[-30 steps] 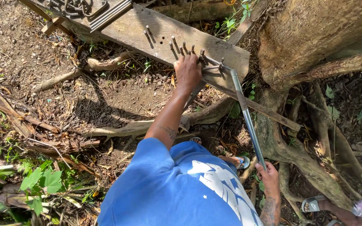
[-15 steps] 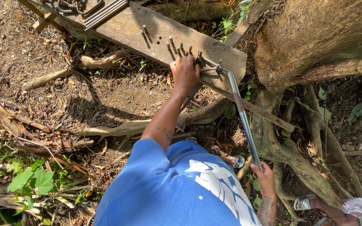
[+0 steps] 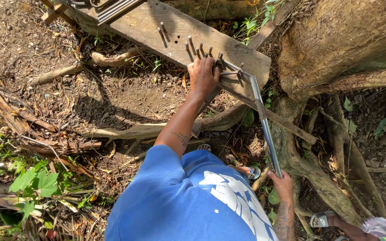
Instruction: Bending metal rebar using a pipe as leverage against a wooden jig with nails.
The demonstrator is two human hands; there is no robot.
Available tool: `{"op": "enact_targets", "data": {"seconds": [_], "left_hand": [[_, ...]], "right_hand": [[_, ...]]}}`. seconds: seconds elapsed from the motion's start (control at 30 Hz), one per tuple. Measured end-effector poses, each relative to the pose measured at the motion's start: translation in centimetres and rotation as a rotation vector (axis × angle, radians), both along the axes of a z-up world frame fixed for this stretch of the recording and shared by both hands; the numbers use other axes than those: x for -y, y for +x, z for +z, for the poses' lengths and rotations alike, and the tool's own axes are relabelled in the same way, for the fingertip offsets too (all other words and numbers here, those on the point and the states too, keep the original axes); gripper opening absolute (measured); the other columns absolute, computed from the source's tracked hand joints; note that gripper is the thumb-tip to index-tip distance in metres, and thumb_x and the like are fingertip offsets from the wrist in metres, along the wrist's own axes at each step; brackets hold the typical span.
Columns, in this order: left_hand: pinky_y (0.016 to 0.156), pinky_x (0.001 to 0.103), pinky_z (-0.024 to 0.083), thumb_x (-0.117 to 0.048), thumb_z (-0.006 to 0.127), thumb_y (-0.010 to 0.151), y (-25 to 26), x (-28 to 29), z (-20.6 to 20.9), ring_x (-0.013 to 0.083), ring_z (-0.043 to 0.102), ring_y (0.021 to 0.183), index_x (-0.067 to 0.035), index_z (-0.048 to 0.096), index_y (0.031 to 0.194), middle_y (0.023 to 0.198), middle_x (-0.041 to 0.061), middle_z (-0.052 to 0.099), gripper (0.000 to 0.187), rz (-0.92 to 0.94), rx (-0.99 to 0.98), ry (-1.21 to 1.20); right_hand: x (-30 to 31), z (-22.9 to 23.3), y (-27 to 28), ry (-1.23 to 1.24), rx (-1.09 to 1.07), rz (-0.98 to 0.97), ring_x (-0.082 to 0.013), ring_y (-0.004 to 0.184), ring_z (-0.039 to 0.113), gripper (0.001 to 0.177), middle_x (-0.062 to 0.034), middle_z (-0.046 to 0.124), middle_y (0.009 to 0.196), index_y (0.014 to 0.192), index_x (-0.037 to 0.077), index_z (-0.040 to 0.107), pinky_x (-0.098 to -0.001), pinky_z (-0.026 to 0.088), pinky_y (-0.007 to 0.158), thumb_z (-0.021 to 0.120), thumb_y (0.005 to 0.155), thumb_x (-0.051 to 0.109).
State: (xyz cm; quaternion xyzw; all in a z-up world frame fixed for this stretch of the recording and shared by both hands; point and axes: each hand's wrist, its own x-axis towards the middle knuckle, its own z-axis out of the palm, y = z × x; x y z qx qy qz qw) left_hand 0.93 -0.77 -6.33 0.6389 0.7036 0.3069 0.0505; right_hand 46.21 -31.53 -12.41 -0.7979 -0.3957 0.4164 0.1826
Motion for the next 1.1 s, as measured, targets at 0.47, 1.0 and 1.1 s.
{"op": "enact_targets", "data": {"seconds": [0.47, 1.0, 1.1], "left_hand": [[0.093, 0.052, 0.037, -0.033, 0.063, 0.095, -0.2, 0.4, 0.8, 0.0222, 0.054, 0.097, -0.018, 0.058, 0.115, 0.097, 0.004, 0.056, 0.025, -0.013, 0.014, 0.01], [0.089, 0.046, 0.042, -0.02, 0.078, 0.088, -0.2, 1.7, 3.9, 0.0229, 0.057, 0.097, -0.013, 0.066, 0.107, 0.096, 0.002, 0.066, 0.024, -0.004, 0.259, 0.029], [0.075, 0.036, 0.054, -0.014, 0.075, 0.091, -0.6, 0.8, 2.0, 0.0164, 0.062, 0.086, -0.01, 0.067, 0.105, 0.092, 0.003, 0.067, 0.016, -0.012, 0.425, 0.077]], "right_hand": [[-1.3, 0.1, -0.2, 0.009, 0.052, 0.024, -0.0125, 0.064, 0.051, 0.039, -0.0003, 0.062, 0.075, 0.101, 0.004, 0.076, -0.0298, 0.04, 0.057, 0.086, 0.081, 0.035], [0.6, 6.7, 0.4, 0.018, 0.123, 0.122, -0.0113, 0.054, 0.047, 0.041, 0.0012, 0.05, 0.062, 0.095, 0.004, 0.073, -0.0309, 0.037, 0.05, 0.083, 0.083, 0.041], [0.2, 9.3, -0.1, 0.001, 0.184, 0.117, -0.0123, 0.051, 0.048, 0.038, 0.0, 0.051, 0.056, 0.091, 0.007, 0.075, -0.0326, 0.035, 0.049, 0.082, 0.083, 0.043]]}}
